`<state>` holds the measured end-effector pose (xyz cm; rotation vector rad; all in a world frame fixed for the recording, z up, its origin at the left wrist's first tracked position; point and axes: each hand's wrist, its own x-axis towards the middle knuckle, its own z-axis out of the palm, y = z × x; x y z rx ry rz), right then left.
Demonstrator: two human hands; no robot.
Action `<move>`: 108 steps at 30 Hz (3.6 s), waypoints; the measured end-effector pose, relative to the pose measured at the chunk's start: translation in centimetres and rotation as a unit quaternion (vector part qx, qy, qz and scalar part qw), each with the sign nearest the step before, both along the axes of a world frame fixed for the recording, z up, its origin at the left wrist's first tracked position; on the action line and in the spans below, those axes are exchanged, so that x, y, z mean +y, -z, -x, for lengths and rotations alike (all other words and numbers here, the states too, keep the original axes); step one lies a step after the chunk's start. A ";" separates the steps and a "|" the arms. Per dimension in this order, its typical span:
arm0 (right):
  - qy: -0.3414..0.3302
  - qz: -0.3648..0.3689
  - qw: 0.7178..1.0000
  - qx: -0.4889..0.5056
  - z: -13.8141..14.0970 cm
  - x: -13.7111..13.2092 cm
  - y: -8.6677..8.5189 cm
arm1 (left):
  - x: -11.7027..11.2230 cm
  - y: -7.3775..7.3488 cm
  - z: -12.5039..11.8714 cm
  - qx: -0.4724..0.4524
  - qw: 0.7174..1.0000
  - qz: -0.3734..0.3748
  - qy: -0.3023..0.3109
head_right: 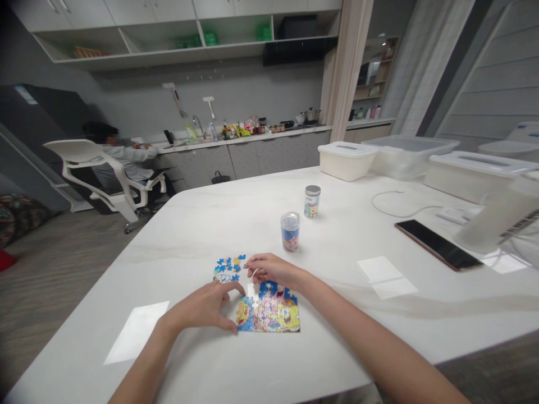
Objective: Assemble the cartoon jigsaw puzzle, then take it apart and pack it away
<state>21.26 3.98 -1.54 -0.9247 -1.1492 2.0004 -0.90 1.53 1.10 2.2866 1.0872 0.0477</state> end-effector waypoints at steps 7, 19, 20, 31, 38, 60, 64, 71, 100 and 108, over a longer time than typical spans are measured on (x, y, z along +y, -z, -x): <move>-0.020 -0.024 0.999 -0.030 0.0 -0.1 -0.3 | -0.2 0.4 -0.3 0.003 1.000 0.026 0.001; -0.132 -0.162 0.971 -0.118 -0.6 -0.7 -0.9 | -0.2 0.8 -0.3 0.018 0.999 0.036 0.006; -0.136 -0.211 0.955 -0.156 -0.6 -0.8 -0.9 | -0.2 0.9 -0.3 0.019 0.999 0.034 0.007; -0.204 -0.480 0.789 -0.325 -0.4 -1.2 -0.5 | -0.1 0.5 -0.8 0.021 0.998 0.033 0.049; -0.209 -0.475 0.792 -0.321 -0.3 -1.2 0.0 | -0.1 0.1 -0.8 0.057 0.997 0.028 0.044; -0.207 -0.450 0.808 -0.319 -0.3 -0.9 0.3 | 0.3 -0.6 0.1 0.046 0.999 0.000 0.023; -0.213 -0.442 0.811 -0.319 -0.4 -0.9 0.3 | 0.6 -0.3 0.2 0.051 0.998 -0.039 -0.015; -0.223 -0.428 0.822 -0.302 -0.4 -1.1 0.2 | 0.6 -0.6 -0.1 0.042 0.999 -0.032 -0.003; -0.234 -0.403 0.841 -0.277 -0.2 -1.5 -0.8 | -0.3 -0.2 -1.0 0.024 0.996 0.007 0.080; -0.234 -0.382 0.844 -0.294 -0.3 -1.4 -0.9 | -0.3 -0.3 -1.0 0.015 0.995 0.013 0.094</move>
